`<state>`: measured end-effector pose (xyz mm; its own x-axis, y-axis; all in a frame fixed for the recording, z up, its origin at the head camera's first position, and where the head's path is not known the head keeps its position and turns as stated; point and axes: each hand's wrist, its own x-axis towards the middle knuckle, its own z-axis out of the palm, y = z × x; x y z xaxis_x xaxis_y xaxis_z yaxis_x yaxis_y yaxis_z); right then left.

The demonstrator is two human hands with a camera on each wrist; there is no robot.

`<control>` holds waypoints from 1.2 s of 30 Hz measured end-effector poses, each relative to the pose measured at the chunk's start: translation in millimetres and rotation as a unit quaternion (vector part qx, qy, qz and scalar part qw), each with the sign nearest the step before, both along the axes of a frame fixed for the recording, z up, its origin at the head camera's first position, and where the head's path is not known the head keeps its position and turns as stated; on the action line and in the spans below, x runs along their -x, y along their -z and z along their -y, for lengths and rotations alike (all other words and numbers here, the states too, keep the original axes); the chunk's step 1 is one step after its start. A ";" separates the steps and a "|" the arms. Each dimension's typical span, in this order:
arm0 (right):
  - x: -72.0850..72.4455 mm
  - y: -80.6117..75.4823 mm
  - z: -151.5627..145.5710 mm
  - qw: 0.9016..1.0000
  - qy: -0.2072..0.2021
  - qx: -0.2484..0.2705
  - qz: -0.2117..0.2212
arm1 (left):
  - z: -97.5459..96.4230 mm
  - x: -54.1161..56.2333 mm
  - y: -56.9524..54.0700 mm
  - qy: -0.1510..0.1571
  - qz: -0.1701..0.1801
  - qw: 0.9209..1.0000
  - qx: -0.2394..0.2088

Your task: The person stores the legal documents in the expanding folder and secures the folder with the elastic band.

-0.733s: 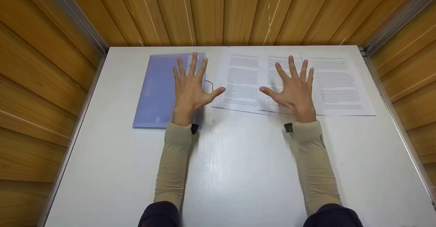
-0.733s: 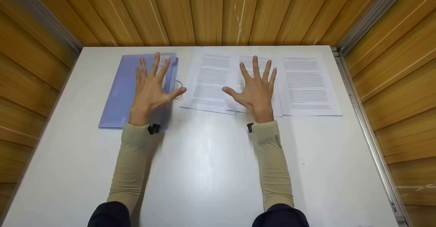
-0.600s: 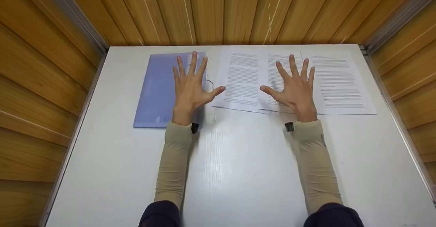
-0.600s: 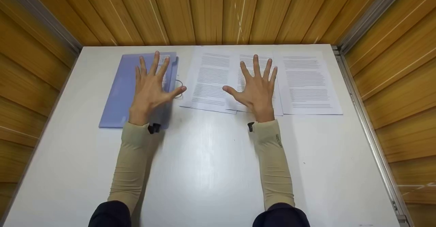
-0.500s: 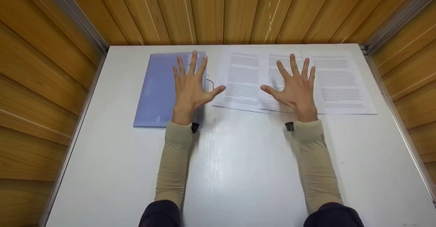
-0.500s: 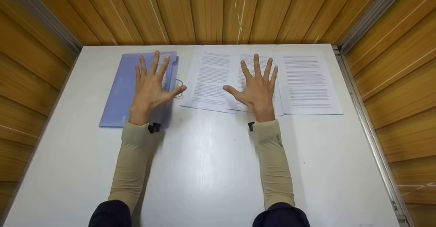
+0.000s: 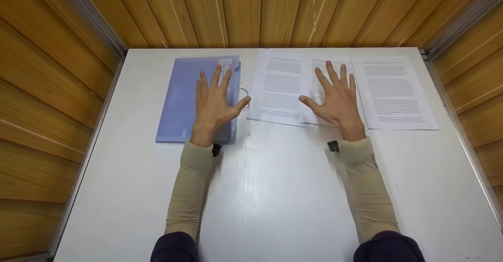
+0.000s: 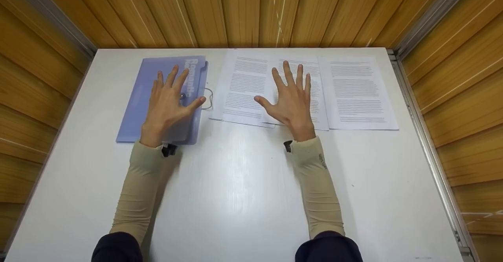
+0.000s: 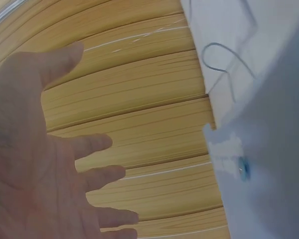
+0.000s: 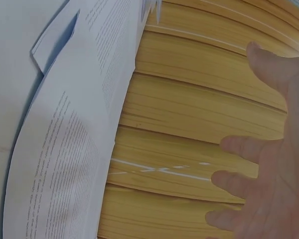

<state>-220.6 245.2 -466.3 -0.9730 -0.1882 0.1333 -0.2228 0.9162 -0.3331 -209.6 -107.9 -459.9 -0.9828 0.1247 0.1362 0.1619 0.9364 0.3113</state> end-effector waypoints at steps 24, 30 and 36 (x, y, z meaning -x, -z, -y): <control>-6.2 4.4 120.3 0.970 -0.231 0.068 0.027 | 12.5 -23.7 43.1 -0.022 0.034 0.998 0.048; -12.5 18.9 153.7 0.952 -0.285 0.088 0.064 | 10.7 -25.1 46.0 -0.026 0.049 0.996 0.069; -5.9 31.3 179.2 0.946 -0.304 0.064 0.089 | 11.2 -25.0 49.7 -0.029 0.040 0.996 0.079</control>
<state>-214.7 66.0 -497.6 -0.6996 -0.7136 0.0365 -0.6255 0.5870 -0.5140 -184.6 -119.1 -509.7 -0.9959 0.0808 0.0398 0.0865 0.9817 0.1698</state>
